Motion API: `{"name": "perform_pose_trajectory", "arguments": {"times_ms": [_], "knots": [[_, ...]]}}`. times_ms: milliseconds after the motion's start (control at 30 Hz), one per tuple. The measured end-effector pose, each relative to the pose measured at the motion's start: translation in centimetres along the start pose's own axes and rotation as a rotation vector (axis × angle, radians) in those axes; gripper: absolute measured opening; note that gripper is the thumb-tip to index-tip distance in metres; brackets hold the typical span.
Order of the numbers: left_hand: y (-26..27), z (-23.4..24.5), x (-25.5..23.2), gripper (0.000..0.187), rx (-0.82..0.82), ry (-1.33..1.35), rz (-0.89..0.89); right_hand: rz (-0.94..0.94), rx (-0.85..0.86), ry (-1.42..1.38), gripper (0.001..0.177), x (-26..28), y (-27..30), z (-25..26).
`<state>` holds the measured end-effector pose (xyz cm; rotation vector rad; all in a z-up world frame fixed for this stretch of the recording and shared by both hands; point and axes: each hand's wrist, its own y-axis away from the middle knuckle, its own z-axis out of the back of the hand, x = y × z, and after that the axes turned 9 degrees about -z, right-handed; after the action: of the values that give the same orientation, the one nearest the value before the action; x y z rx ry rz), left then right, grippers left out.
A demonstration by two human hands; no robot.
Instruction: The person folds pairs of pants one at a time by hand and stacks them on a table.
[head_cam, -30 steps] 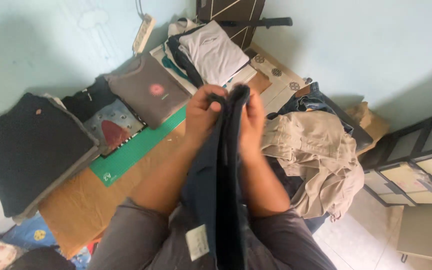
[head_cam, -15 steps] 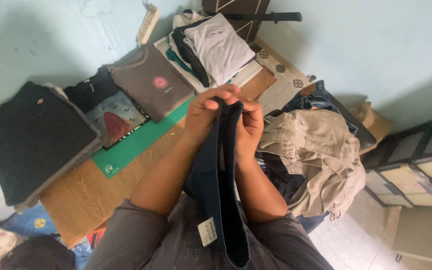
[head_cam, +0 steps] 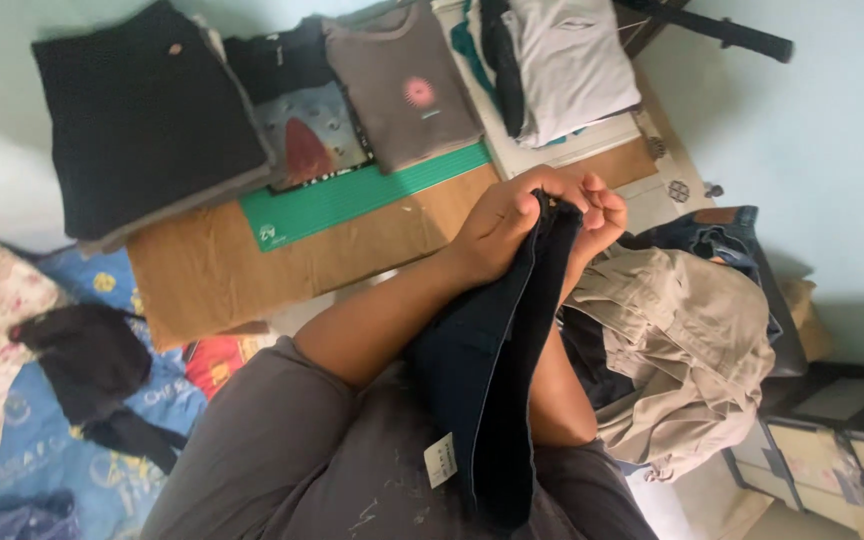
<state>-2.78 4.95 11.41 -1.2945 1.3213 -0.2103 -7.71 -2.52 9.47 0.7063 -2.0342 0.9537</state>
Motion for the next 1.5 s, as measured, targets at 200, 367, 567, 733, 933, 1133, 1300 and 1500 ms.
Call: {"name": "perform_pose_trajectory", "arguments": {"times_ms": [200,367,567,733,933,1133,1300,1500], "knots": [[0.9,0.9,-1.6,0.065,-0.093,-0.090,0.011,-0.152,0.075,-0.032,0.039,-0.7,0.7,-2.0],[1.5,1.7,-2.0,0.066,-0.194,-0.187,-0.026,-0.261,0.140,-0.095,0.037,-1.7,0.9,-3.1],[2.1,3.0,-2.0,0.068,-0.249,-0.209,-0.097,-0.230,0.277,-0.249,0.030,-1.4,1.2,-3.6],[2.7,3.5,-1.9,0.075,-0.265,-0.319,-0.092,-0.255,0.316,-0.126,0.011,-0.2,1.5,-2.0],[2.7,5.1,-1.6,0.066,-0.248,-0.773,-0.156,-0.210,0.517,0.235,0.032,3.1,-0.7,-0.3],[3.1,4.2,-1.4,0.057,-0.063,-1.091,-0.058,-0.263,0.693,0.935,0.071,8.9,-1.9,-0.7],[4.2,3.0,-0.5,0.055,0.146,-1.023,-0.028,-0.249,0.734,1.218,0.039,8.5,-2.8,1.7],[4.9,0.8,2.0,0.070,0.322,-0.994,-0.098,-0.290,0.582,1.334,0.029,7.0,-1.8,4.9]]}}
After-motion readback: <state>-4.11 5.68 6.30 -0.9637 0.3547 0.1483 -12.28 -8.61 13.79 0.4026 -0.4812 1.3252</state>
